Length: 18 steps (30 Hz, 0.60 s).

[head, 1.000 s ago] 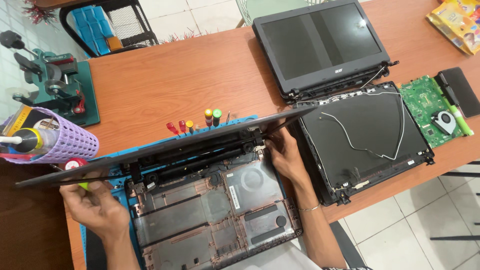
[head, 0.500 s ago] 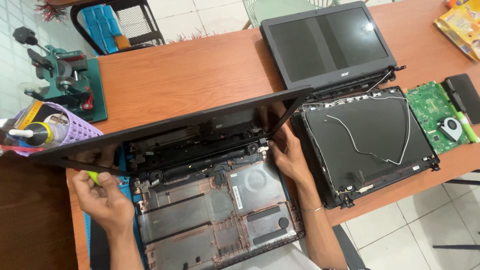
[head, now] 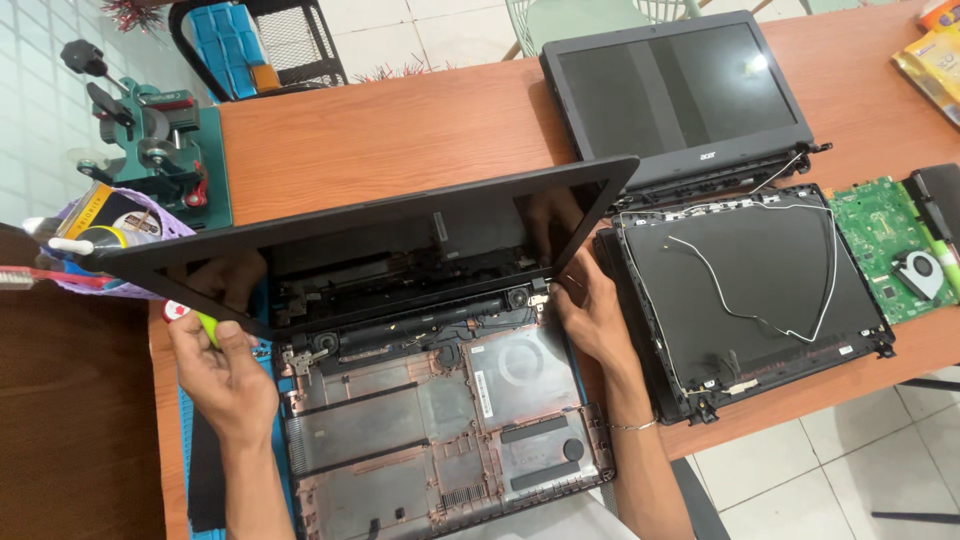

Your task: The person uses a screwdriver to remove screws from the interior of a laptop, then places a motherboard into the laptop chassis and connects internal cables by hand.

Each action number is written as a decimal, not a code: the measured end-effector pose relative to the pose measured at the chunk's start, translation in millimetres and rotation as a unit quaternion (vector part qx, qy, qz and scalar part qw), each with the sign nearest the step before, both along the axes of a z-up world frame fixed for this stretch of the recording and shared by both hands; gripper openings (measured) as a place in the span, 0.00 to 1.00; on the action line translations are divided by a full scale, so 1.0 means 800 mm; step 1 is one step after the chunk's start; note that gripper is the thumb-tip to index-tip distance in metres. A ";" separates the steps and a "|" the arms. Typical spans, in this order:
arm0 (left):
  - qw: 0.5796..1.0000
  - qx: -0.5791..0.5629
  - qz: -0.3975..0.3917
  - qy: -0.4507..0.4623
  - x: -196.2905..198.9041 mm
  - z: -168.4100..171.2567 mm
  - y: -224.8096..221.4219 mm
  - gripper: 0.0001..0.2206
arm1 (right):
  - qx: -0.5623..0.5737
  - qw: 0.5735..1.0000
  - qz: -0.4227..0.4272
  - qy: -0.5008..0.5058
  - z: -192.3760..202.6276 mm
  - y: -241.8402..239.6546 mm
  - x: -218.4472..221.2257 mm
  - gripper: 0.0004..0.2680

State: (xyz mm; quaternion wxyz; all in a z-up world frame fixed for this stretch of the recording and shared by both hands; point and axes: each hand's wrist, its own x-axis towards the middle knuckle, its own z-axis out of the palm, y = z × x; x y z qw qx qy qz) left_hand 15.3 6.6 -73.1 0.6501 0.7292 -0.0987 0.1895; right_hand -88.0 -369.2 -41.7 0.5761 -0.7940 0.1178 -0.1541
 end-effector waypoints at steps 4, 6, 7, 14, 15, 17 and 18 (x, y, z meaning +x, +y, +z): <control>1.000 0.008 -0.003 -0.008 0.002 -0.002 0.001 0.13 | 0.021 1.000 0.008 -0.004 -0.004 -0.002 0.000 0.17; 1.000 0.009 -0.004 -0.005 0.002 -0.001 0.001 0.13 | 0.030 1.000 0.002 0.005 -0.006 -0.001 0.001 0.17; 1.000 0.011 -0.005 -0.008 0.001 -0.001 0.000 0.13 | 0.027 1.000 0.002 0.011 -0.007 -0.002 0.000 0.17; 1.000 0.027 0.002 -0.005 0.002 0.000 0.001 0.11 | -0.014 0.999 0.030 -0.003 0.003 -0.003 -0.001 0.21; 1.000 0.030 0.000 -0.006 0.002 0.001 0.001 0.11 | -0.027 0.999 0.037 -0.011 0.003 -0.002 0.000 0.22; 1.000 0.015 0.001 0.013 0.000 0.001 0.001 0.10 | -0.038 0.999 0.032 -0.004 0.001 -0.005 -0.001 0.23; 1.000 0.010 0.004 0.023 -0.001 0.001 0.002 0.10 | -0.042 0.999 0.032 -0.001 -0.003 -0.006 -0.001 0.24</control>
